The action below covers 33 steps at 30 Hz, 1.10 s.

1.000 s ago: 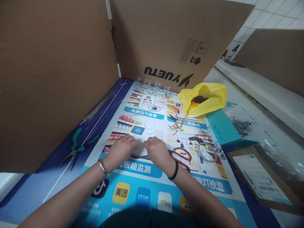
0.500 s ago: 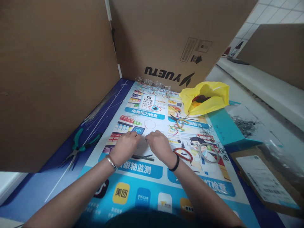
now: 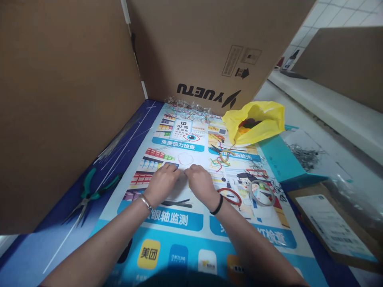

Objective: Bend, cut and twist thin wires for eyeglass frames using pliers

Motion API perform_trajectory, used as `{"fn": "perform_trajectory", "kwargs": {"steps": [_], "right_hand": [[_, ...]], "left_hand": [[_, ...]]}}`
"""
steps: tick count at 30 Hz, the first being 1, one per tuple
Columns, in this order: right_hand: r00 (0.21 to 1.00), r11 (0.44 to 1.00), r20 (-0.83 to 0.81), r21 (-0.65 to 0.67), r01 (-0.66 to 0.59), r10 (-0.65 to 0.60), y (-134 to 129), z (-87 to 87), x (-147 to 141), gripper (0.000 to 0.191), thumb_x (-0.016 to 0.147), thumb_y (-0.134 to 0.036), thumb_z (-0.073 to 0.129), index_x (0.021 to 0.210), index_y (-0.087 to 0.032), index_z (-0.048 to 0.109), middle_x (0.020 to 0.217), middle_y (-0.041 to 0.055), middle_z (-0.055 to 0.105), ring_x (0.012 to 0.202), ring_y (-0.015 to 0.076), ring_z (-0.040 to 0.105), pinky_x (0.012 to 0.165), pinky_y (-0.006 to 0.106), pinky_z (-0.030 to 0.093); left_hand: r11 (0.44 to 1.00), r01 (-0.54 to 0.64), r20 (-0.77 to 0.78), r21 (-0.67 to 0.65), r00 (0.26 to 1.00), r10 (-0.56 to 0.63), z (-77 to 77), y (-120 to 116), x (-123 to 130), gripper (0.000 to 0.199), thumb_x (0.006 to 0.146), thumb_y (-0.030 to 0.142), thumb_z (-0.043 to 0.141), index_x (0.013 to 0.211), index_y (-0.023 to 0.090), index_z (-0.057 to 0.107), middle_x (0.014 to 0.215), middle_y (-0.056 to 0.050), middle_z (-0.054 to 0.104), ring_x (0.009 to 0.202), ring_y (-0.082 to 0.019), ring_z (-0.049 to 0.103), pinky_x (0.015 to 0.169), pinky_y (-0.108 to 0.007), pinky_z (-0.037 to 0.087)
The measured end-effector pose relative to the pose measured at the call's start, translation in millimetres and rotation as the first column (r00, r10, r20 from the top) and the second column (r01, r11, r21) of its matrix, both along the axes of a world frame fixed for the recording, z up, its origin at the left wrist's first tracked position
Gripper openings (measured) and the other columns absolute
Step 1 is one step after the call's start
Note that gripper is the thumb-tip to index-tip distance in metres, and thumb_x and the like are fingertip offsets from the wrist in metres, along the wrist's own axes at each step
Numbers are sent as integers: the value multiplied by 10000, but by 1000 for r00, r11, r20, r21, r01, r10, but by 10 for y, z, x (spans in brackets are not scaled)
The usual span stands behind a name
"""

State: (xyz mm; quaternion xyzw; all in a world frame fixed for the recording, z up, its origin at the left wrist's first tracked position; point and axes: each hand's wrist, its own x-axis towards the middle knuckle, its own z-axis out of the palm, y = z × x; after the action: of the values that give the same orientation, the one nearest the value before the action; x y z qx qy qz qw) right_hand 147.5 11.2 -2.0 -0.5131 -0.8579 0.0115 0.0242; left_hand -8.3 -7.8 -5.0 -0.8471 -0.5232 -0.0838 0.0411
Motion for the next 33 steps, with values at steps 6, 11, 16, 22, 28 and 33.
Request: {"fn": "perform_trajectory", "kwargs": {"steps": [6,11,16,22,28,33], "right_hand": [[997,999,-71,-31,-17,15,30,-56,0,208,876,-119,440,849,-185,636,868,65,581,843,178,486,753,270,366],[997,1000,-71,-2,-23,22,9,-60,-6,194,867,-117,454,846,-191,633,859,63,573,849,187,466,743,272,361],[997,1000,-73,20,-13,15,-18,-80,-9,173,867,-126,464,860,-197,622,875,61,562,846,188,465,723,268,358],[991,1000,-131,-23,17,-20,0,-58,-14,191,875,-129,455,865,-189,636,872,58,574,835,172,504,743,260,378],[833,987,-544,-158,17,-101,51,-91,13,140,822,-121,515,809,-175,643,837,29,605,823,128,554,748,229,421],[554,941,-780,-337,16,-289,73,-268,-2,40,728,-183,577,738,-183,616,751,0,605,671,123,573,650,256,474]], "left_hand": [[1000,6,22,3,1000,-7,-28,8,-29,128,832,91,475,845,158,584,894,-77,569,834,-212,519,738,-335,433],[999,29,29,-25,999,-29,-20,6,-27,116,827,87,482,822,154,577,867,-74,569,845,-217,519,761,-342,438],[999,11,19,-31,1000,-10,-17,-6,-24,124,823,77,474,827,153,571,872,-74,568,856,-220,527,752,-334,443],[999,-40,64,-15,997,41,-60,-11,-29,163,810,63,462,850,163,583,890,-72,577,819,-211,542,679,-307,443],[988,-100,429,-121,892,143,-62,26,-80,203,835,98,427,841,171,615,858,-51,603,818,-158,561,730,-264,435],[919,-91,731,-384,578,362,-57,84,-94,92,748,174,537,751,188,629,745,-6,620,737,-153,555,673,-260,419]]}}
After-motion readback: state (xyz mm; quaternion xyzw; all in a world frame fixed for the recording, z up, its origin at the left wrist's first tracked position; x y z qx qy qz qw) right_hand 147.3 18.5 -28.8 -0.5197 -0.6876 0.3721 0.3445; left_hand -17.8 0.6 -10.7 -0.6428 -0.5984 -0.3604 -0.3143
